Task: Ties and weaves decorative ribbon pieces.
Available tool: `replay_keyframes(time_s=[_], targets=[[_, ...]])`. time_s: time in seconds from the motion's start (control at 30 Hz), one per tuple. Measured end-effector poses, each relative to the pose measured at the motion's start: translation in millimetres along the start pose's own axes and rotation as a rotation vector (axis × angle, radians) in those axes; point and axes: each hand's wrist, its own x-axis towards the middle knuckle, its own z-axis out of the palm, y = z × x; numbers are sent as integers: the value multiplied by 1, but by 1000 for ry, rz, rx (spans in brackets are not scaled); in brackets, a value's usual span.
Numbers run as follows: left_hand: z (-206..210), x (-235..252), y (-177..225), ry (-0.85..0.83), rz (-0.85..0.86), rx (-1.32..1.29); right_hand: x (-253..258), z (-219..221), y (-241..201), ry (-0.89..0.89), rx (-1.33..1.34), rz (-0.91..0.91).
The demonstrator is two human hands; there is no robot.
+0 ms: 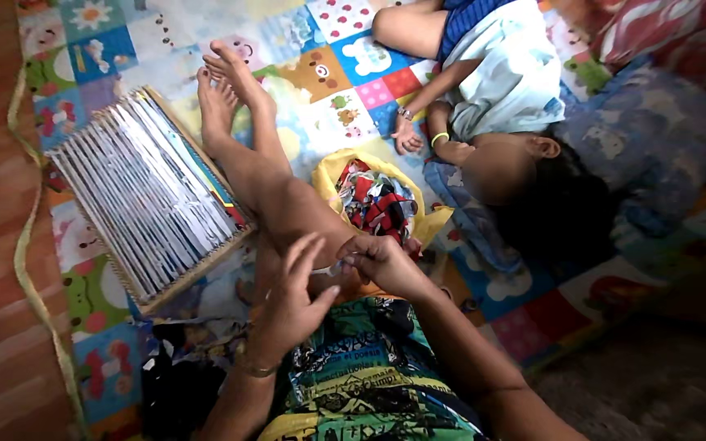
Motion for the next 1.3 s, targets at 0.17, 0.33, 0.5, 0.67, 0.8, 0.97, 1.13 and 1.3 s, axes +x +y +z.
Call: replay_keyframes(time_s=[0.17,0.33,0.5,0.67,0.8,0.97,1.13,1.3], targets=[[46,22,9,83,-48,-403,5,-9,-4,49,-44,-59],[42,46,-3,112,-106,-275,46,-47,25,249,-168,8],[49,57,-28,242,-241,-542,92,-42,70,145,-600,165],[52,50,-32,239,-214,-547,94,-27,71,67,-900,308],[52,50,-32,240,-207,-553,93,-30,76,120,-832,220],[51,47,-34,245,-208,-581,83,-55,75,333,-474,96],[48,49,-31,232,-244,-659,71,-77,57,419,-124,8],[48,48,-33,228,-244,-688,63,-80,33,426,124,-47]])
